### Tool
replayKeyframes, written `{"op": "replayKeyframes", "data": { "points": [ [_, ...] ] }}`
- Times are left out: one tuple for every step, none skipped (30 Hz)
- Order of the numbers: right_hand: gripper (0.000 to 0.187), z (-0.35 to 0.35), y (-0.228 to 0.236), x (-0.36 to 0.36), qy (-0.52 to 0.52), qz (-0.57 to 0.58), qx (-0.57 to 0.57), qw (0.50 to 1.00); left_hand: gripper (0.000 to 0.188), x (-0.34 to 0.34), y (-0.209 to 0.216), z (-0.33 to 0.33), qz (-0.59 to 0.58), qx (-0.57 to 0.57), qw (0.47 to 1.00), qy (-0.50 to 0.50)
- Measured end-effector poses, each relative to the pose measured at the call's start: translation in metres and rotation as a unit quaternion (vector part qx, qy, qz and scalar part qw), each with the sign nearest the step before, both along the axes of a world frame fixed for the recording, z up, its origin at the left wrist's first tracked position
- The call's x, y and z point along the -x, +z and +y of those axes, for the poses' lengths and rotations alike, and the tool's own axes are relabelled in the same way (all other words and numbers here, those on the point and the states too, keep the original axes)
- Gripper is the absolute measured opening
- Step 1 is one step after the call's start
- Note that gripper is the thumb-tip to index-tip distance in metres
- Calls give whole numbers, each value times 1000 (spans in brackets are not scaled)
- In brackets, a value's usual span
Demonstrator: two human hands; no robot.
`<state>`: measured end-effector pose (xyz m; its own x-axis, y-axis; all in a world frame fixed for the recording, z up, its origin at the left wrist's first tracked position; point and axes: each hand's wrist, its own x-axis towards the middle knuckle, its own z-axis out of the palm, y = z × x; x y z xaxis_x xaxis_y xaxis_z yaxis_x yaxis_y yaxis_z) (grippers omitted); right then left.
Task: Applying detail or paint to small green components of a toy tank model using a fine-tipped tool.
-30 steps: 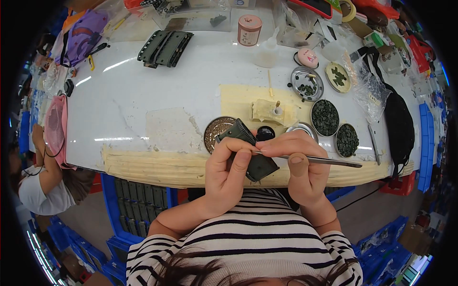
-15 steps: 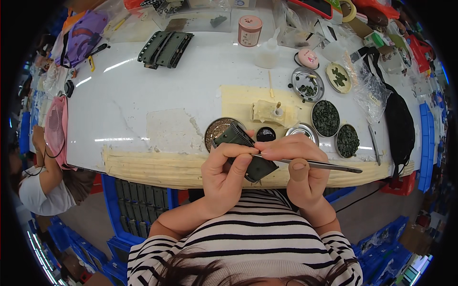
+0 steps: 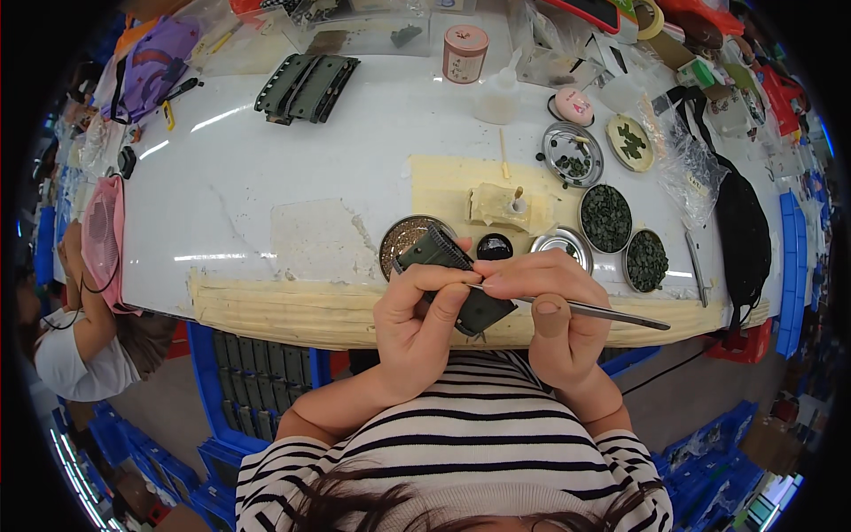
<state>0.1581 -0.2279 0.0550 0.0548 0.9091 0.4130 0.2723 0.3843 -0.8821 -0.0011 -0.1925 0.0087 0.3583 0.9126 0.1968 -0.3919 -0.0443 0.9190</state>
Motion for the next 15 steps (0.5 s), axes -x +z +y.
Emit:
{"op": "replayKeyframes", "data": {
  "points": [
    [20, 0, 0, 0, -2, 3, 6, 1000, 13, 0, 0, 0, 0, 2, 1000, -1],
    [21, 0, -1, 0, -3, 8, 3, 1000, 12, 0, 1, 0, 0, 4, 1000, -1],
    [21, 0, -2, 0, -3, 12, 1, 1000, 12, 0, 1, 0, 0, 6, 1000, -2],
    [22, 1, -3, 0, -3, 17, -2, 1000, 12, 0, 2, 0, 4, 4, 1000, -4],
    [21, 1, -4, 0, -2, 25, -1, 1000, 12, 1, 2, 1, 8, 1, 1000, -7],
    [21, 1, -4, 0, -2, 32, 0, 999, 12, 2, 2, 1, 13, -2, 1000, -9],
    [21, 2, -5, 0, -1, 40, 1, 999, 12, 2, 2, 1, 11, 3, 1000, -10],
    [22, 1, -5, 0, -1, 48, 7, 999, 12, 2, 2, 0, 9, 8, 1000, -10],
    [22, 1, -5, 0, -1, 56, 14, 998, 12, 1, 2, 0, 6, 13, 1000, -12],
    [22, 1, -5, 1, -2, 64, 21, 998, 12, 2, 2, 1, 10, 8, 1000, -18],
    [23, 1, -5, 1, -4, 76, 23, 997, 13, 3, 1, 1, 14, 3, 1000, -23],
    [24, 1, -4, 2, -7, 88, 25, 996, 13, 4, 0, 2, 18, -2, 999, -29],
    [25, 1, -4, 2, -10, 101, 27, 995, 18, 5, 1, 3, 8, 22, 999, -42],
    [25, 0, -5, 0, -23, 113, 22, 993, 25, 7, 3, 4, -3, 45, 997, -55],
    [26, -1, -6, -3, -36, 125, 17, 991, 32, 9, 6, 5, -13, 69, 995, -68]
  ]
}}
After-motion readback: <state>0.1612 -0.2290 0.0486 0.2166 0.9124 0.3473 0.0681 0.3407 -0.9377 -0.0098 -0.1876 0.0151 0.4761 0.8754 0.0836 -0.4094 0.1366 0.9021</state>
